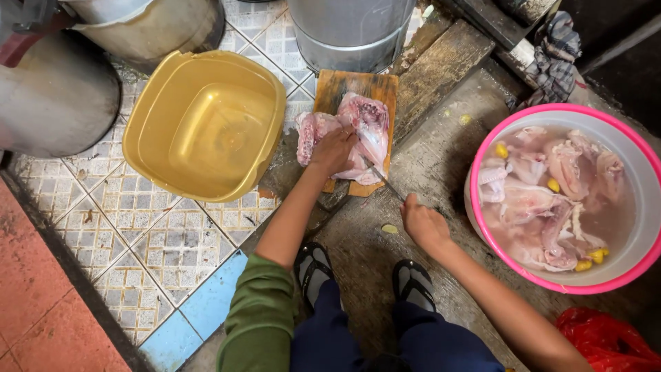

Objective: Cutting raw chicken into pieces on a wooden board and then washing the pieces in a basin of water.

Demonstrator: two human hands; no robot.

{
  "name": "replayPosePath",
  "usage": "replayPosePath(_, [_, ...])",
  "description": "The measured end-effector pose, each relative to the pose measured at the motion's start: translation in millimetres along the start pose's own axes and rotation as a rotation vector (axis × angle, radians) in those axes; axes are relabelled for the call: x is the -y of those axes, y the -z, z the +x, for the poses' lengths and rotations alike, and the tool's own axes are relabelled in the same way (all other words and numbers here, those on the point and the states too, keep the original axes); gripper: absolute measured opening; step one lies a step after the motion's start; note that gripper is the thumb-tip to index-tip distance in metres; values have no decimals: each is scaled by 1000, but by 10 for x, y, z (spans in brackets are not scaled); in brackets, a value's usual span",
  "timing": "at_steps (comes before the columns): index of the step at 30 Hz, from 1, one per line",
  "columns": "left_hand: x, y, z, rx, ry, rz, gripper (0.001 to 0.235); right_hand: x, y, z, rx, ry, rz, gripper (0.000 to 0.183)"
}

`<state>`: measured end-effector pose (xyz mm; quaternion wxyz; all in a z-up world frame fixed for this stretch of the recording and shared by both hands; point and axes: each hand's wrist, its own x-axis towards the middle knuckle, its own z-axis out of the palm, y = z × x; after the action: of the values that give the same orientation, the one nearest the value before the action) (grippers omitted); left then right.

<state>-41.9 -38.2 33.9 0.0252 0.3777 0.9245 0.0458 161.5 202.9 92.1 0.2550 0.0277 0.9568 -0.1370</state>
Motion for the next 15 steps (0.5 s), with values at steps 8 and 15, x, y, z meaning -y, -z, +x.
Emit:
replayPosePath(8, [-1,170,27,41,33,107,65,-149,-285,135,-19,-21,-12,37])
replayPosePath(15, [79,116,59,23,37,114,62,-469,-427,-146,16,-88,-30,42])
